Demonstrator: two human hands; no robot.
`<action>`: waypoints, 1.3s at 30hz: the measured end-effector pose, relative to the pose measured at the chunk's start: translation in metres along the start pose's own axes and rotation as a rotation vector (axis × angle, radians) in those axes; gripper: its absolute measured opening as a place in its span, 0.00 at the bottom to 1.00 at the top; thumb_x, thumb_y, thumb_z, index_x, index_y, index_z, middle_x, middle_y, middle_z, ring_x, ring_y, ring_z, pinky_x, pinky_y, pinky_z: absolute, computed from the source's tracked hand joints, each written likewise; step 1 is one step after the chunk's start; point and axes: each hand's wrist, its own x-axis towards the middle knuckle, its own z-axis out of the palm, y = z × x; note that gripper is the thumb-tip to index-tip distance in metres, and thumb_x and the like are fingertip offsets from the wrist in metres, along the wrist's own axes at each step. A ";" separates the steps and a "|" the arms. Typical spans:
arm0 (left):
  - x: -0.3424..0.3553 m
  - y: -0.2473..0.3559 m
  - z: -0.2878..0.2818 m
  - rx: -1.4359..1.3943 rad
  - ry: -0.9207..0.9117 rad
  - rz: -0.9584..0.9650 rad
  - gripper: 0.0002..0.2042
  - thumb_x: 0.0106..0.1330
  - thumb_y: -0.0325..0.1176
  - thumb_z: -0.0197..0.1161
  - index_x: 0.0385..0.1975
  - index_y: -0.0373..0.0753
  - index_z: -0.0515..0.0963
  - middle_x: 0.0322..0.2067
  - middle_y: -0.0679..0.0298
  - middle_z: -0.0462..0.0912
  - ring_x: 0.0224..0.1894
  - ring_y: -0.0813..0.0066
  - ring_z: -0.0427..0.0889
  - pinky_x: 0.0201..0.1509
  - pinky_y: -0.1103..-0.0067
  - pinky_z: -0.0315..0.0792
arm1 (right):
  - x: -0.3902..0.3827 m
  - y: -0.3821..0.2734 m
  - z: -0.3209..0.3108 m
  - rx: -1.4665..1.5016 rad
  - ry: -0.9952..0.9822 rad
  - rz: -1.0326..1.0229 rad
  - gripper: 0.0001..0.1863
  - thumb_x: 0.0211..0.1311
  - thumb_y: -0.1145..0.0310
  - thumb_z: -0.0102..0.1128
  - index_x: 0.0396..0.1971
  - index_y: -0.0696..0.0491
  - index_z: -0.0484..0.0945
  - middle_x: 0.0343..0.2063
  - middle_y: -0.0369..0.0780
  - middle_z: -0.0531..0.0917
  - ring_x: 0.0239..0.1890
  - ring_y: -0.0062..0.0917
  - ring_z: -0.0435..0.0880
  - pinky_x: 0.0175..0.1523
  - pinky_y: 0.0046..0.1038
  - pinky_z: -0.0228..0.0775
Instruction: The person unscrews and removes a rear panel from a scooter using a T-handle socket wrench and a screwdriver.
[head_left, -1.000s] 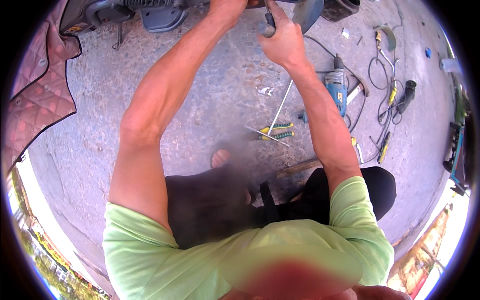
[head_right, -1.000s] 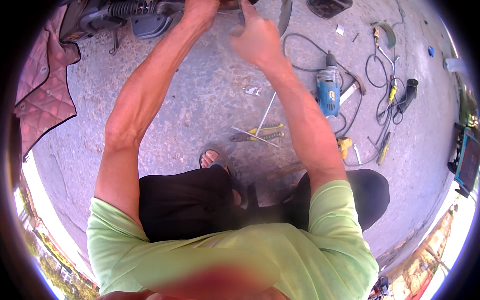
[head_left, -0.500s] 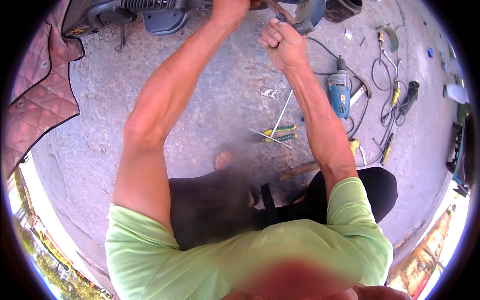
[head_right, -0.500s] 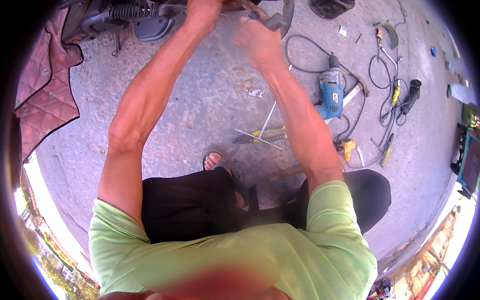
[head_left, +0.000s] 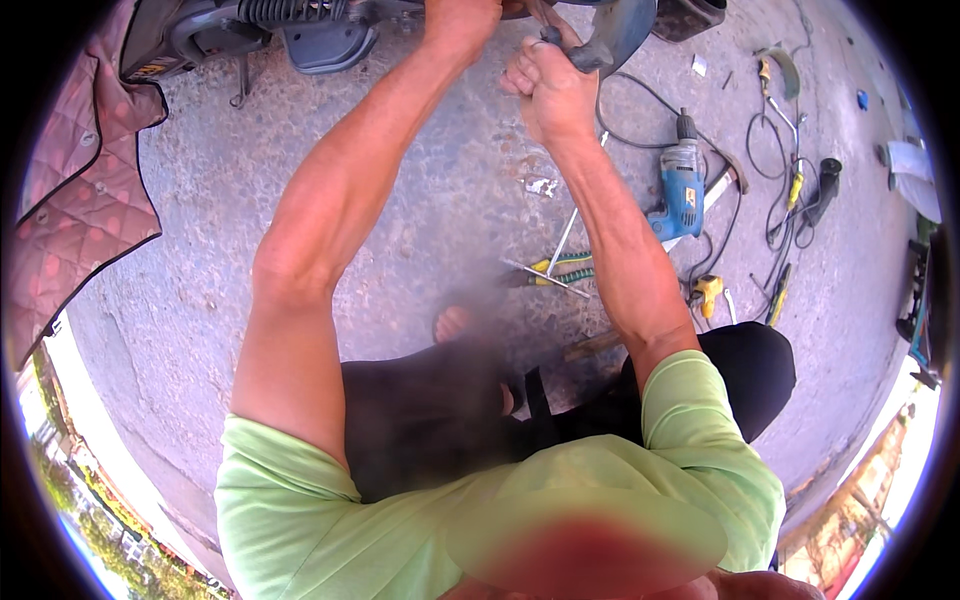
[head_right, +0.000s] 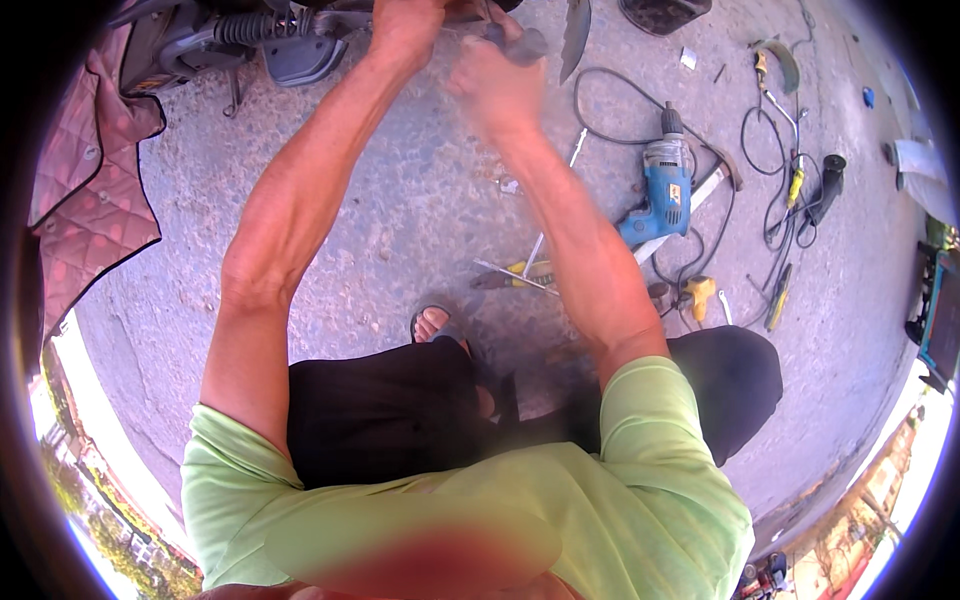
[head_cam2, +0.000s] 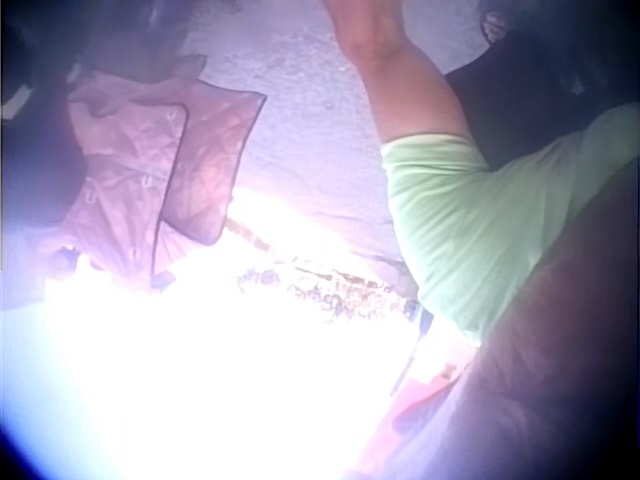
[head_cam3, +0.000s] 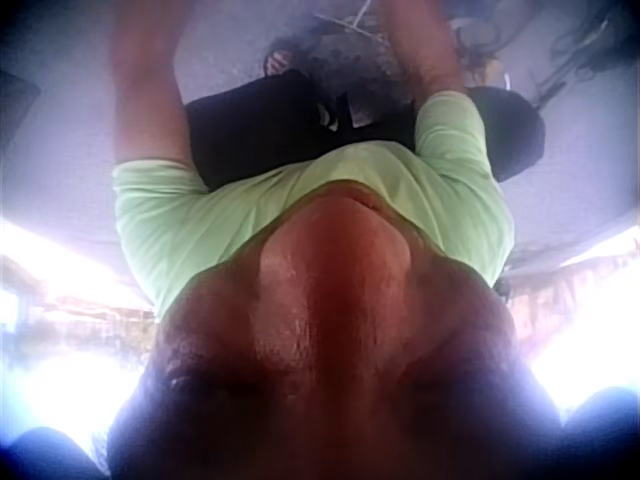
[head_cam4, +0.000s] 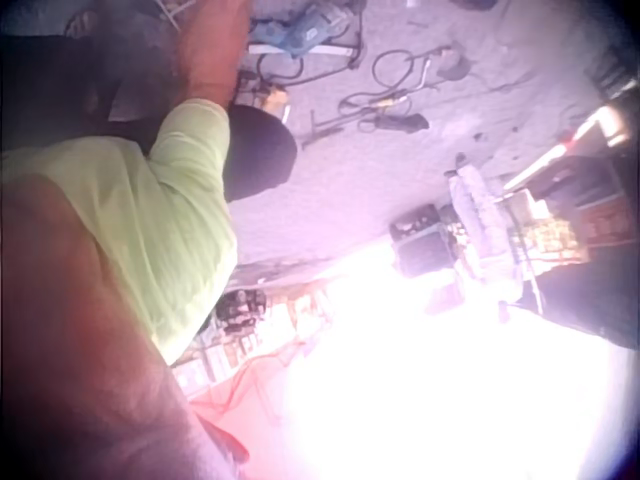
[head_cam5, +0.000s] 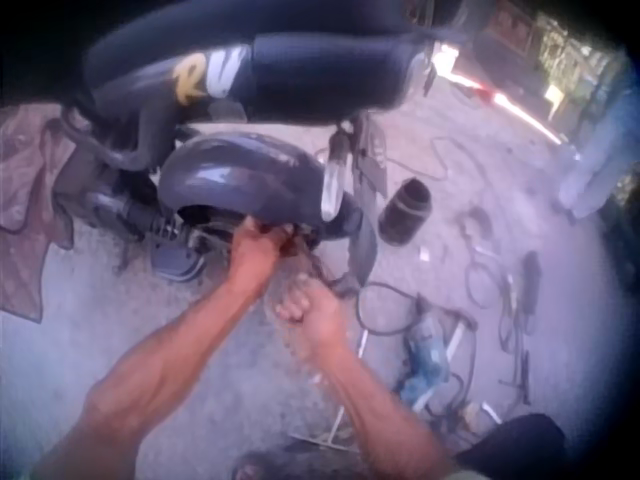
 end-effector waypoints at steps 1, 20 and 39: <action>0.000 0.000 0.001 -0.024 -0.001 -0.006 0.09 0.67 0.22 0.63 0.45 0.28 0.77 0.37 0.58 0.86 0.34 0.71 0.85 0.37 0.74 0.83 | 0.001 0.000 0.001 -0.247 0.009 -0.082 0.29 0.64 0.74 0.47 0.67 0.61 0.68 0.18 0.29 0.61 0.20 0.16 0.59 0.31 0.25 0.57; 0.006 -0.016 -0.013 -0.256 -0.120 -0.143 0.08 0.69 0.22 0.63 0.46 0.34 0.78 0.39 0.58 0.85 0.38 0.68 0.86 0.41 0.72 0.82 | 0.004 -0.013 -0.030 -1.188 -0.153 -0.302 0.53 0.49 0.71 0.70 0.77 0.48 0.54 0.43 0.57 0.85 0.46 0.51 0.87 0.51 0.43 0.80; 0.001 -0.008 0.002 -0.099 -0.012 0.017 0.10 0.70 0.21 0.61 0.49 0.32 0.78 0.39 0.60 0.85 0.37 0.72 0.85 0.41 0.76 0.80 | 0.003 0.004 -0.016 0.524 -0.141 0.145 0.31 0.61 0.67 0.48 0.66 0.61 0.68 0.15 0.25 0.62 0.18 0.13 0.60 0.31 0.23 0.57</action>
